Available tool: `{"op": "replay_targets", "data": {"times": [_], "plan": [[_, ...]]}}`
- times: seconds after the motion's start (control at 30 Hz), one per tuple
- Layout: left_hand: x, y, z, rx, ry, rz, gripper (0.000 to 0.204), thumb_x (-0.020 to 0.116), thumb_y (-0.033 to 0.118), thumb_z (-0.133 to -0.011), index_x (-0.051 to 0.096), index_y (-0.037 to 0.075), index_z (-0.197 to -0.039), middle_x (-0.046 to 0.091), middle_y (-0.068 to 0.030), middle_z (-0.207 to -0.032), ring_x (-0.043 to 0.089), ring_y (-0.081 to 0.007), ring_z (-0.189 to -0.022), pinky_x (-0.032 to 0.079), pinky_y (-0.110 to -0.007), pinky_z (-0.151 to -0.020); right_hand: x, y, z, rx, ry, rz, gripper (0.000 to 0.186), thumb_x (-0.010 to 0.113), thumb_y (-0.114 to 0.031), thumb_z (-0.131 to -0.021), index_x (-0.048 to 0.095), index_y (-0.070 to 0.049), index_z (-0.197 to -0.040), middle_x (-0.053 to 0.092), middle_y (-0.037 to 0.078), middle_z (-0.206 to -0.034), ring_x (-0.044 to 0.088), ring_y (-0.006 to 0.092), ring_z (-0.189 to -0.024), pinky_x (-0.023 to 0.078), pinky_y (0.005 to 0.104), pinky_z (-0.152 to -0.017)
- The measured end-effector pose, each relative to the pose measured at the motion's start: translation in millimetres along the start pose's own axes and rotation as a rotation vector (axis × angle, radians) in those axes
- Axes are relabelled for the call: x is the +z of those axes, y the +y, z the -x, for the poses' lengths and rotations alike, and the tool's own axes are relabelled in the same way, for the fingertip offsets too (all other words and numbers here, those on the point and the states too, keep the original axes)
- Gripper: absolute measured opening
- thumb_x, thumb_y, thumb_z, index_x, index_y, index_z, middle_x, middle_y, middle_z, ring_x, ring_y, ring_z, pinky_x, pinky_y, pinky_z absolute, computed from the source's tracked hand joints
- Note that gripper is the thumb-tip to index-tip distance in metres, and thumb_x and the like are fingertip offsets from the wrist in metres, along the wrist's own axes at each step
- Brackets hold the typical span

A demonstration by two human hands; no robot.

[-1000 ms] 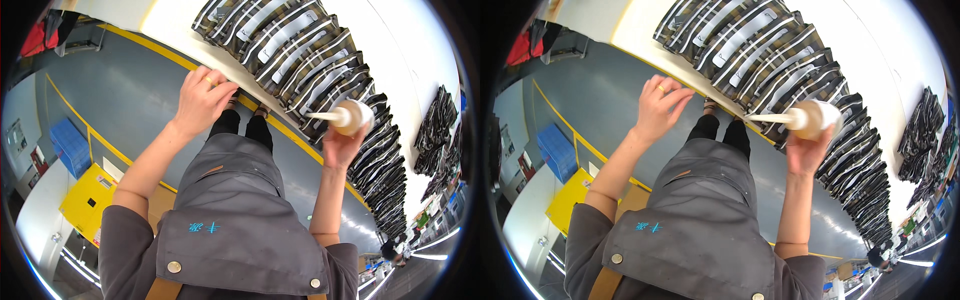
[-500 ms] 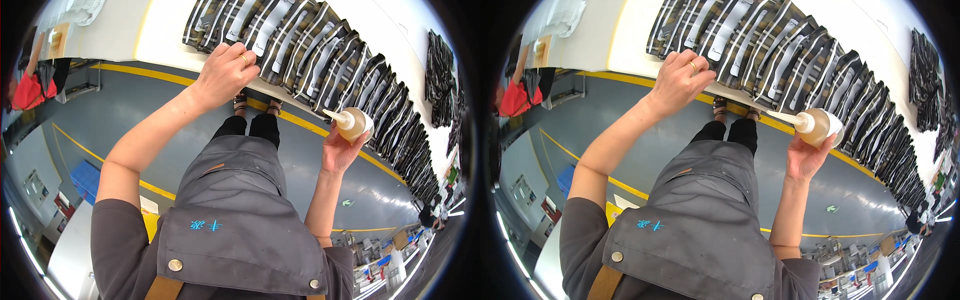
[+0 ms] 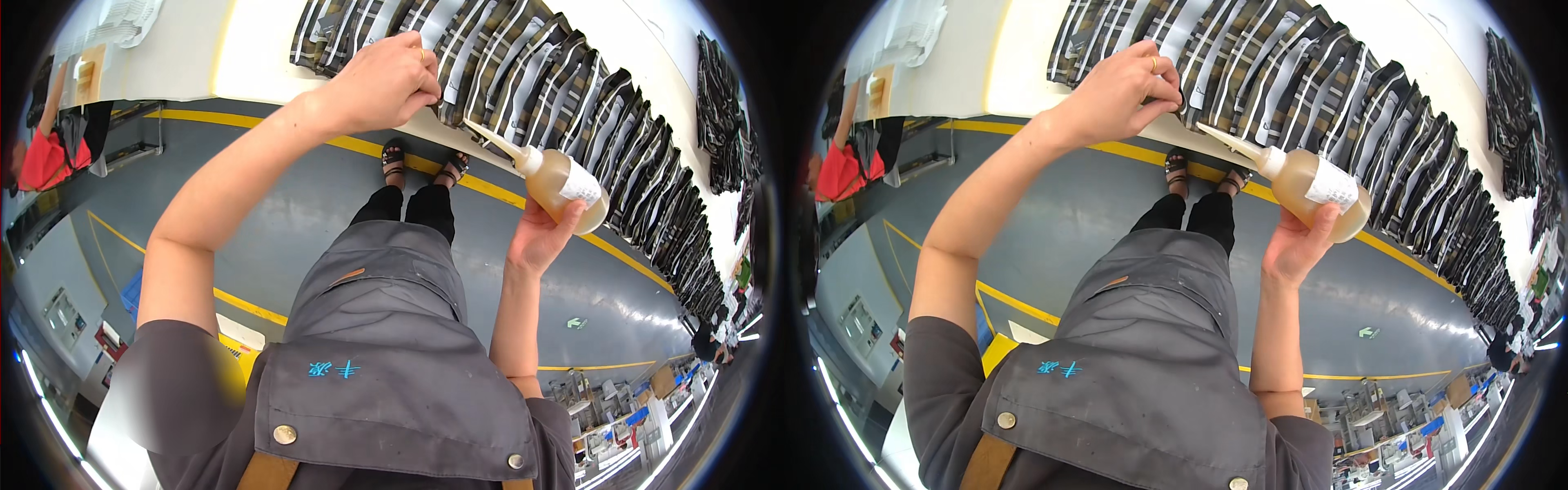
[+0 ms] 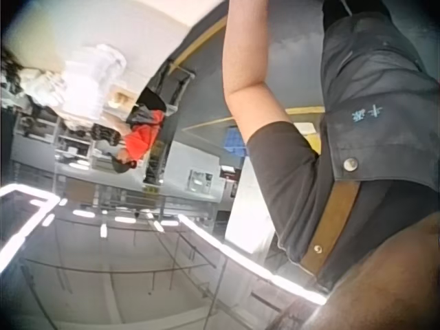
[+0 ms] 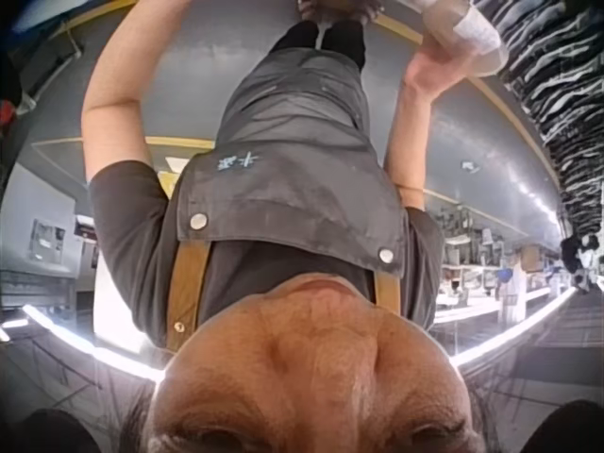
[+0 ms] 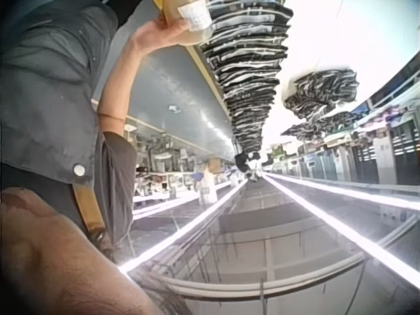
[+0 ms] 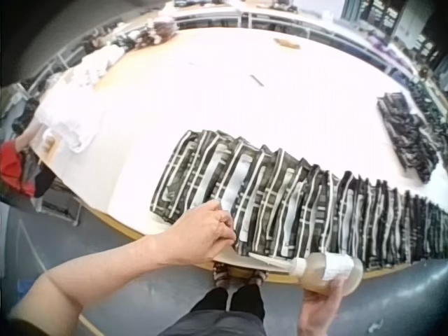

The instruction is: The person applies a viscous liquid from a squeeze bottle into the slots of a long, segmented, accordion-like object on a table. The person moves along the object, squeezing the bottle to dispense the liquid into each segment sequentially.

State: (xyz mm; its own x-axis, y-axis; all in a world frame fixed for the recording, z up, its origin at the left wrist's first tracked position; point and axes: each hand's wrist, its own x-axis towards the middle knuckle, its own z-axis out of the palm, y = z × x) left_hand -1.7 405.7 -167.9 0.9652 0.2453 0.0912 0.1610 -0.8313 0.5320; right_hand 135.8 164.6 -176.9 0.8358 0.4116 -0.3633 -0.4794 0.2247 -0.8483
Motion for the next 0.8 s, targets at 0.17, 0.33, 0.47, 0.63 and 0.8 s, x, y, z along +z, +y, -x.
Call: {"op": "replay_targets", "data": {"times": [0.17,0.33,0.47,0.63,0.8], "plan": [[-7,-7,-17,-0.161,-0.206,0.086,0.009,0.064,0.011,-0.076,0.069,0.005,-0.08,0.063,-0.0041,-0.08,0.051,-0.0202,-0.085,0.044,-0.032,-0.075,13,6,1,-0.124,-0.032,0.122,0.059,0.061,-0.038,-0.084,0.036,-0.007,-0.127,0.049,0.009,-0.117,0.053,0.0212,-0.108,0.052,0.0349,-0.086],[-14,-5,-33,-0.325,-0.344,0.274,0.014,0.064,0.012,-0.077,0.068,0.001,-0.086,0.066,-0.012,-0.08,0.061,-0.0237,-0.08,0.046,-0.034,-0.073,20,12,4,-0.173,-0.045,0.161,0.061,0.062,-0.037,-0.083,0.033,-0.01,-0.129,0.045,0.008,-0.121,0.052,0.0209,-0.108,0.053,0.0356,-0.083],[-17,-3,-36,-0.342,-0.357,0.273,0.015,0.063,0.012,-0.078,0.068,0.0,-0.086,0.066,-0.0127,-0.08,0.062,-0.0234,-0.078,0.046,-0.034,-0.073,19,15,2,-0.231,-0.063,0.163,0.063,0.064,-0.037,-0.082,0.032,-0.01,-0.13,0.044,0.008,-0.121,0.052,0.0211,-0.108,0.052,0.0359,-0.083],[-19,1,-41,-0.374,-0.398,0.266,0.013,0.061,0.01,-0.079,0.067,0.0,-0.085,0.066,-0.0123,-0.079,0.062,-0.023,-0.078,0.047,-0.034,-0.073,15,19,2,-0.264,-0.057,0.19,0.063,0.065,-0.035,-0.081,0.032,-0.01,-0.129,0.045,0.007,-0.12,0.052,0.0211,-0.108,0.052,0.0361,-0.083],[-16,1,-44,-0.363,-0.428,0.291,0.012,0.061,0.008,-0.078,0.067,0.0,-0.084,0.066,-0.0126,-0.078,0.063,-0.0241,-0.077,0.047,-0.034,-0.075,12,22,3,-0.296,-0.07,0.214,0.063,0.065,-0.034,-0.081,0.032,-0.01,-0.129,0.045,0.006,-0.12,0.05,0.02,-0.11,0.051,0.0365,-0.085]]}}
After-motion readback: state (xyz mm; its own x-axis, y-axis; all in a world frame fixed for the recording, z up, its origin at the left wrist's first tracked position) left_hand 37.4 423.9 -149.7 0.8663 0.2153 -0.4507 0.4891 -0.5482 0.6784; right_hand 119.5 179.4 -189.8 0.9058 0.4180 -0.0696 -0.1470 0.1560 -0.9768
